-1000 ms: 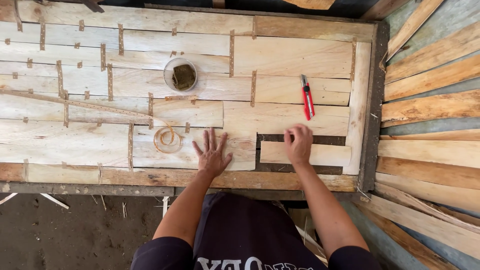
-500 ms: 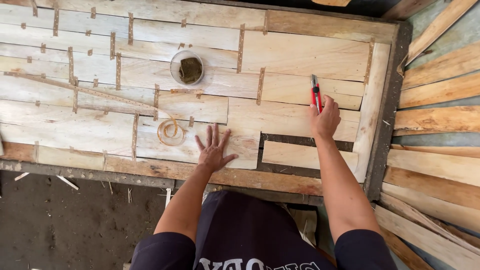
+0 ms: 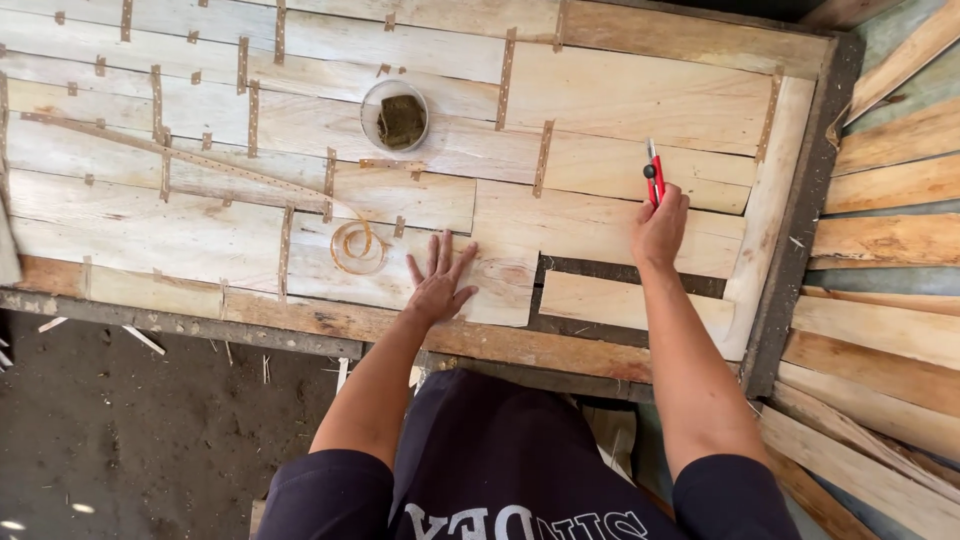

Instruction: Applying glue and thin wood strips to a larger wooden panel.

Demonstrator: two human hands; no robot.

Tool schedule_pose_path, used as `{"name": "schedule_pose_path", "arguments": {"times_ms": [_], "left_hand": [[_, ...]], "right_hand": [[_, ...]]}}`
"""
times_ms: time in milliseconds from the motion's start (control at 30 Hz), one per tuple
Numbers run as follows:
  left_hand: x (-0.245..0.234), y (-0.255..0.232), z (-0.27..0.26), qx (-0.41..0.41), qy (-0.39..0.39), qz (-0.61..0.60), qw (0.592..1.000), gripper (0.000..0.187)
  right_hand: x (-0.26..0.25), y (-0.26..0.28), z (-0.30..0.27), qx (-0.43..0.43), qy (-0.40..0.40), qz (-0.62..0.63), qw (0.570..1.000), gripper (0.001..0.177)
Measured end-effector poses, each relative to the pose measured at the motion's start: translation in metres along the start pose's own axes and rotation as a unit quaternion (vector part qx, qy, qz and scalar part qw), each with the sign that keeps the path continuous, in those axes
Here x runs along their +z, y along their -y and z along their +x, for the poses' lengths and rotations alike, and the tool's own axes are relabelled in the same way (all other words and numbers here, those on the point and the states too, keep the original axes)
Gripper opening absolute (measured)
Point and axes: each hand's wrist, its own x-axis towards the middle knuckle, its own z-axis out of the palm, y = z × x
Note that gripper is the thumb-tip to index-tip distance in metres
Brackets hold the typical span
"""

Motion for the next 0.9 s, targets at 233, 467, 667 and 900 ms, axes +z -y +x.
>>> {"name": "schedule_pose_path", "arguments": {"times_ms": [233,467,667,900], "left_hand": [[-0.005,-0.004,-0.008,0.010,-0.029,0.001,1.000,0.087],[-0.012,-0.005,-0.012,0.013,0.041,0.088,0.995,0.141],[-0.013,-0.004,-0.009,0.021,0.029,0.092,0.995,0.136],[-0.017,-0.004,-0.014,0.028,0.042,0.092,0.994,0.129]], "right_hand": [[-0.002,0.060,-0.066,-0.053,0.040,0.102,0.993,0.027],[0.009,0.094,-0.145,-0.042,0.158,0.103,0.981,0.028],[0.017,0.100,-0.175,-0.068,0.190,0.096,0.975,0.027],[0.021,0.097,-0.188,-0.065,0.209,0.069,0.973,0.025]]}}
